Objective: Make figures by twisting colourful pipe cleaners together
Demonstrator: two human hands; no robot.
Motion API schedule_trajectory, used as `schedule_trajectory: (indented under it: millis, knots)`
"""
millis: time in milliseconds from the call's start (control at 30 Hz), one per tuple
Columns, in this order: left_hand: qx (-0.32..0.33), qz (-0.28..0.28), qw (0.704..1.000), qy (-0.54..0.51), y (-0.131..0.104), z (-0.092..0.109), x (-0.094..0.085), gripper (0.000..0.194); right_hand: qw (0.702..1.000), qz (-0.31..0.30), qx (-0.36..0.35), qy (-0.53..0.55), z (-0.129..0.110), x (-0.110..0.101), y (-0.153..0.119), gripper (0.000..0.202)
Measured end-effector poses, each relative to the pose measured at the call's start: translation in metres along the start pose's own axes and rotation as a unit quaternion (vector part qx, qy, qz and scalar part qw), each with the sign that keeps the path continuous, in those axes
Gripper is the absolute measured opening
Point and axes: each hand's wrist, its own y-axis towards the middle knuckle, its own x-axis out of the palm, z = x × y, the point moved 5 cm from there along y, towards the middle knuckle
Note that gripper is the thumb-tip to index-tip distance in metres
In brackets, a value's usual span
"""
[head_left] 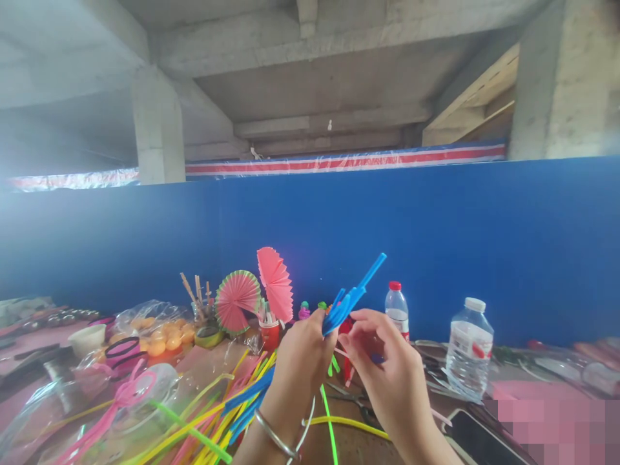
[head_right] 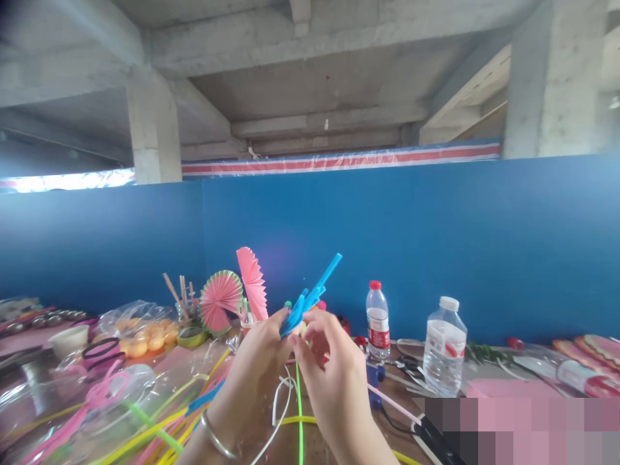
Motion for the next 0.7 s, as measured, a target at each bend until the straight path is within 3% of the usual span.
schedule_trajectory:
  millis: [67, 167, 300, 433, 700]
  knots:
    - [0.013, -0.036, 0.999, 0.023, -0.001, 0.005, 0.008, 0.017, 0.994, 0.067, 0.029, 0.082, 0.008, -0.005, 0.002, 0.029]
    - [0.046, -0.073, 0.996, 0.037, -0.003, 0.013, 0.012, 0.021, 0.973, 0.113, 0.066, 0.192, 0.020, -0.013, 0.009, 0.030]
    - [0.083, -0.116, 0.988, 0.066, -0.005, 0.016, 0.013, 0.019, 0.966, 0.169, 0.074, 0.182, 0.025, -0.034, 0.015, 0.023]
    - [0.081, -0.121, 0.988, 0.048, -0.005, 0.015, 0.012, 0.018, 0.977, 0.158, 0.089, 0.113, 0.024, -0.044, 0.017, 0.021]
    - [0.070, -0.125, 0.990, -0.009, -0.004, 0.012, 0.010, 0.017, 0.988, 0.116, 0.083, 0.059, 0.020, -0.042, 0.019, 0.019]
